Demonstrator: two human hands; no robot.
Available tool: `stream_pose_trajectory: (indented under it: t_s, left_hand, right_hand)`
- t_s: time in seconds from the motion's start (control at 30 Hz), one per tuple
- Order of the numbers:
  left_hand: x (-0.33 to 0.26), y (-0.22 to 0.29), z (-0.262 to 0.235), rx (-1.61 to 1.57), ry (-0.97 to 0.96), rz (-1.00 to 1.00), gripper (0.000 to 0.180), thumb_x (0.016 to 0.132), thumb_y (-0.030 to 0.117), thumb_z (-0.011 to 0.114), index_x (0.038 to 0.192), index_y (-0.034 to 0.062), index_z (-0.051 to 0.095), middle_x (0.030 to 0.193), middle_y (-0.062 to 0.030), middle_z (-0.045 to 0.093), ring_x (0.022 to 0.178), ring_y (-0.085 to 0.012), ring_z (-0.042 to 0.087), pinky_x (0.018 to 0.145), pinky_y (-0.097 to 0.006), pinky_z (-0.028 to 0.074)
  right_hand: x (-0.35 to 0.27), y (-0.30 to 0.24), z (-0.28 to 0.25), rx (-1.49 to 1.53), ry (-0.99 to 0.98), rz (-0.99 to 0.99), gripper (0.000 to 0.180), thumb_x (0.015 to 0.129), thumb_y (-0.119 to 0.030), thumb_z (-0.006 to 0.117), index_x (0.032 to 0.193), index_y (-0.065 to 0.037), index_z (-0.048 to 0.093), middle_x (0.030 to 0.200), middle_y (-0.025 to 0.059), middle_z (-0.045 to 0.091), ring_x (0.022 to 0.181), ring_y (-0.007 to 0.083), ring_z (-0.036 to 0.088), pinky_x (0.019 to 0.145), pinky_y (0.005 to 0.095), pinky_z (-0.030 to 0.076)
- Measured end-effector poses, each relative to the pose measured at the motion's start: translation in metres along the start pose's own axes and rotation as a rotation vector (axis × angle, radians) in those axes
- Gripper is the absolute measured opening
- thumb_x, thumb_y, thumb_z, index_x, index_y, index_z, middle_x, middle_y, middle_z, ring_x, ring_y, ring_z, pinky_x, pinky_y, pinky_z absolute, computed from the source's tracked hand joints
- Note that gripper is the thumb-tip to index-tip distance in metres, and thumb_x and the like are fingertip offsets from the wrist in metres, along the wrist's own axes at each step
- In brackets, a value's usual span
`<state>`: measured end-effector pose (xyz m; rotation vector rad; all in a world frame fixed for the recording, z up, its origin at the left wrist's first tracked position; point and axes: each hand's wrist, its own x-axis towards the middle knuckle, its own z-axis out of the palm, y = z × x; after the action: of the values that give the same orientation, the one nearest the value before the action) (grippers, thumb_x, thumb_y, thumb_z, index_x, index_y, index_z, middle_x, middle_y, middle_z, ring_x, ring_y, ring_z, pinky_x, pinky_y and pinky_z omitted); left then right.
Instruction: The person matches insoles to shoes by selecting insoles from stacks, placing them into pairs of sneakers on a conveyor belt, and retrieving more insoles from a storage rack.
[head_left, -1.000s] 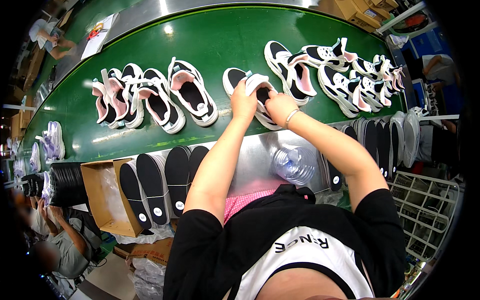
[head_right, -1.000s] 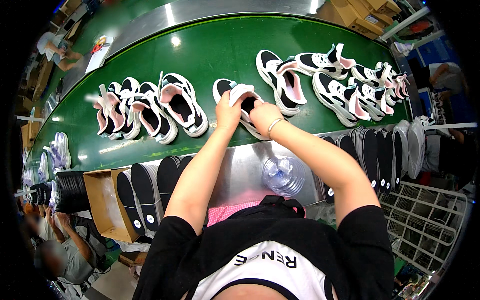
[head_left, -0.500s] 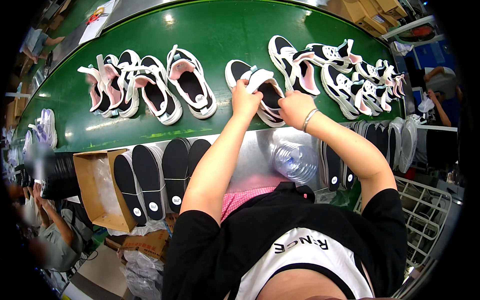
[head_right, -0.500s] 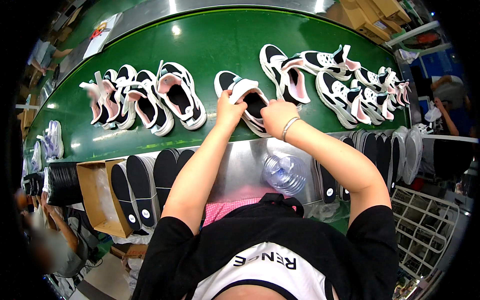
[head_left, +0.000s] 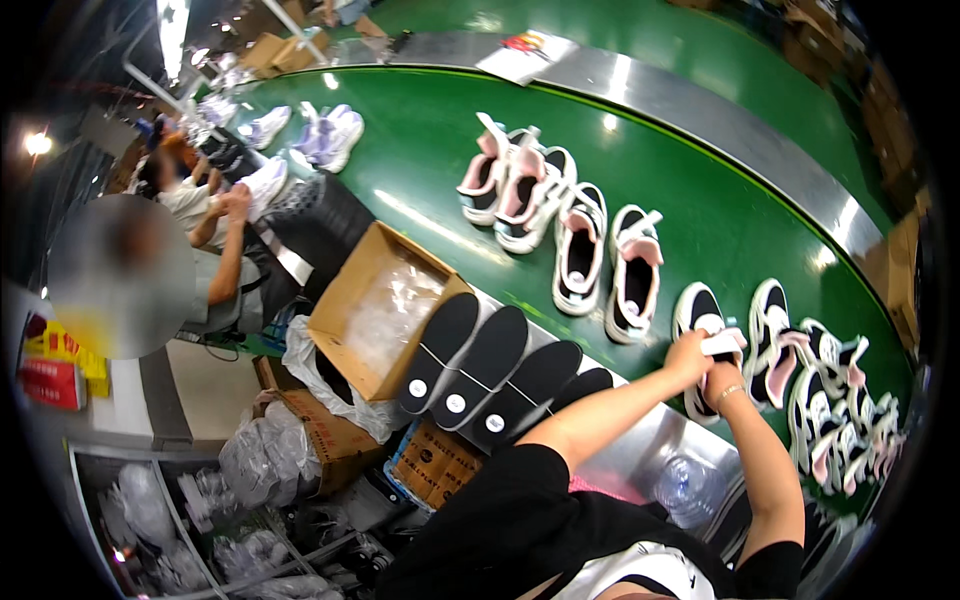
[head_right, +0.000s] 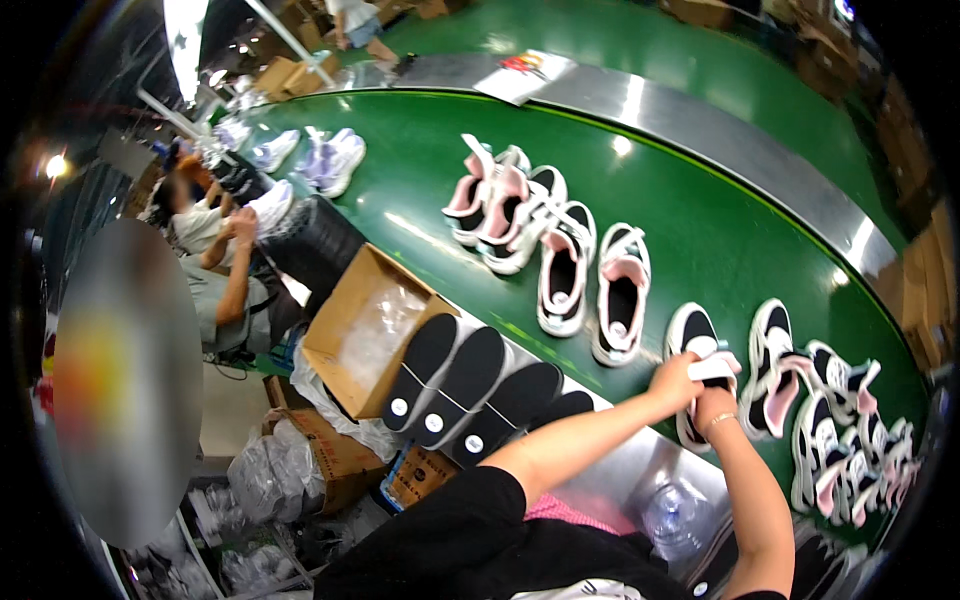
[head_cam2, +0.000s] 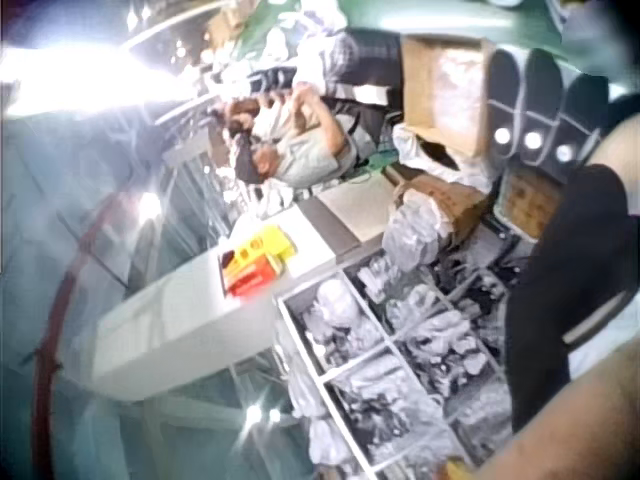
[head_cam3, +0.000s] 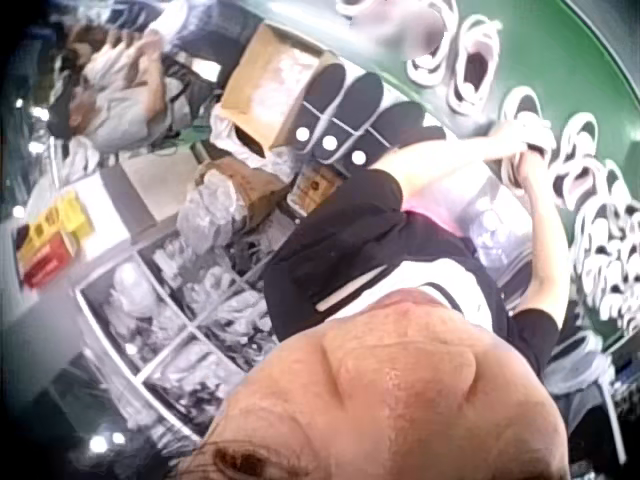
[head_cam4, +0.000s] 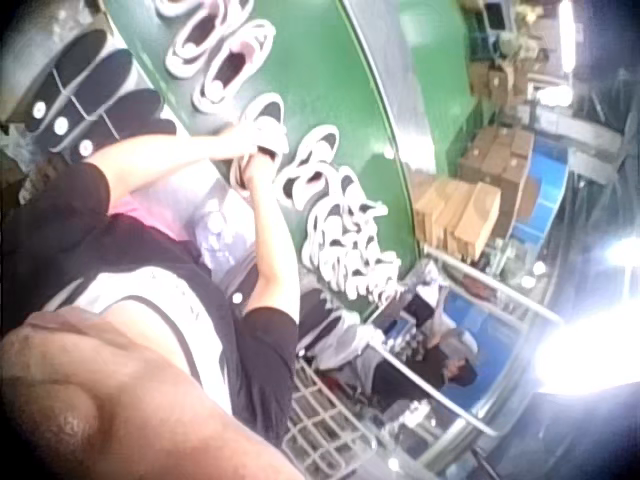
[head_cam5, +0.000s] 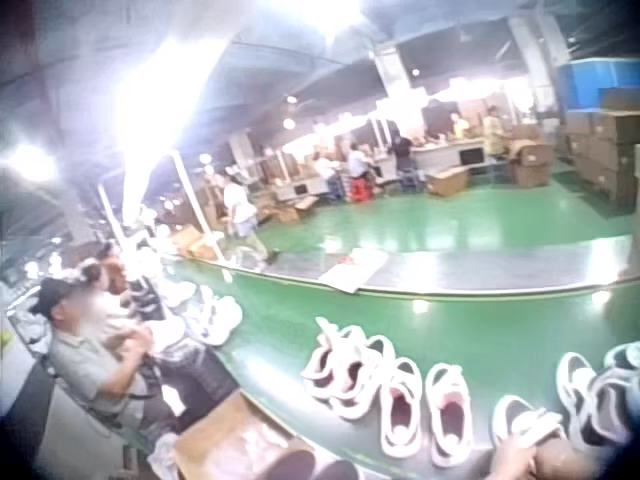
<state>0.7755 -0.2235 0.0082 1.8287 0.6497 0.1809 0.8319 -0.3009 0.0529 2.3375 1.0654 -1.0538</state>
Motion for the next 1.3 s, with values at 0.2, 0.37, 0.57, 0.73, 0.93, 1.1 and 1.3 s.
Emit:
stream_pose_trajectory:
  t_s: [0.2, 0.37, 0.57, 0.73, 0.93, 1.1, 1.3]
  left_hand:
    - [-0.002, 0.008, -0.005, -0.013, 0.009, 0.004, 0.033, 0.059, 0.007, 0.058, 0.091, 0.0007, 0.051, 0.089, -0.0191, 0.053, 0.085, -0.0328, 0.051, 0.075, -0.038, 0.041]
    - [0.001, 0.009, -0.003, -0.04, 0.029, 0.045, 0.033, 0.06, 0.008, 0.058, 0.091, 0.0009, 0.051, 0.088, -0.0184, 0.053, 0.085, -0.0326, 0.051, 0.075, -0.037, 0.041]
    - [-0.005, 0.005, -0.001, -0.048, 0.072, 0.066, 0.031, 0.06, 0.005, 0.056, 0.09, 0.0021, 0.05, 0.086, -0.0185, 0.053, 0.081, -0.0343, 0.051, 0.072, -0.039, 0.042]
    - [0.0, -0.004, 0.005, -0.042, 0.088, 0.093, 0.03, 0.06, 0.004, 0.055, 0.09, 0.0022, 0.05, 0.086, -0.0186, 0.053, 0.081, -0.0342, 0.051, 0.072, -0.039, 0.041]
    - [-0.009, 0.006, -0.01, -0.059, 0.051, 0.077, 0.03, 0.059, 0.004, 0.056, 0.088, 0.0022, 0.05, 0.085, -0.0183, 0.053, 0.082, -0.0337, 0.051, 0.072, -0.039, 0.041]
    - [-0.011, 0.008, -0.011, -0.05, 0.061, 0.092, 0.03, 0.059, 0.004, 0.056, 0.089, 0.0022, 0.05, 0.085, -0.018, 0.053, 0.083, -0.0335, 0.051, 0.073, -0.039, 0.041]
    - [0.001, 0.009, -0.002, -0.033, 0.073, 0.075, 0.031, 0.06, 0.006, 0.057, 0.09, 0.0024, 0.05, 0.088, -0.0179, 0.052, 0.084, -0.0339, 0.05, 0.074, -0.039, 0.041]
  right_hand:
    - [0.027, 0.019, 0.012, -0.218, 0.066, -0.257, 0.029, 0.062, -0.013, 0.05, 0.089, -0.008, 0.062, 0.094, 0.0166, 0.057, 0.089, 0.0278, 0.055, 0.08, 0.033, 0.041]
    - [0.038, 0.022, 0.002, -0.341, -0.175, -0.255, 0.052, 0.062, -0.019, 0.051, 0.113, -0.018, 0.044, 0.123, 0.0106, 0.032, 0.116, 0.0254, 0.025, 0.096, 0.0366, 0.015]
    - [0.02, 0.013, 0.021, -0.177, 0.044, -0.184, 0.056, 0.069, -0.017, 0.045, 0.124, -0.011, 0.034, 0.131, 0.0104, 0.027, 0.124, 0.0267, 0.014, 0.102, 0.0378, 0.006]
    - [0.023, 0.006, 0.002, -0.408, -0.174, -0.219, 0.062, 0.07, -0.02, 0.046, 0.128, -0.017, 0.026, 0.133, 0.0085, 0.022, 0.125, 0.0243, 0.013, 0.102, 0.0372, 0.004]
    - [0.046, 0.001, 0.03, -0.343, 0.194, -0.093, 0.051, 0.079, -0.026, 0.036, 0.128, -0.017, 0.024, 0.135, 0.0065, 0.018, 0.125, 0.0191, 0.015, 0.101, 0.0352, 0.011]
    - [0.012, -0.005, 0.015, -0.338, 0.187, -0.058, 0.054, 0.079, -0.024, 0.037, 0.129, -0.011, 0.021, 0.136, 0.0068, 0.014, 0.125, 0.0207, 0.014, 0.101, 0.0359, 0.009]
    - [-0.011, 0.015, 0.005, -0.116, 0.039, -0.139, 0.028, 0.071, -0.019, 0.044, 0.091, -0.006, 0.059, 0.087, 0.0121, 0.06, 0.09, 0.0266, 0.055, 0.093, 0.0428, 0.024]
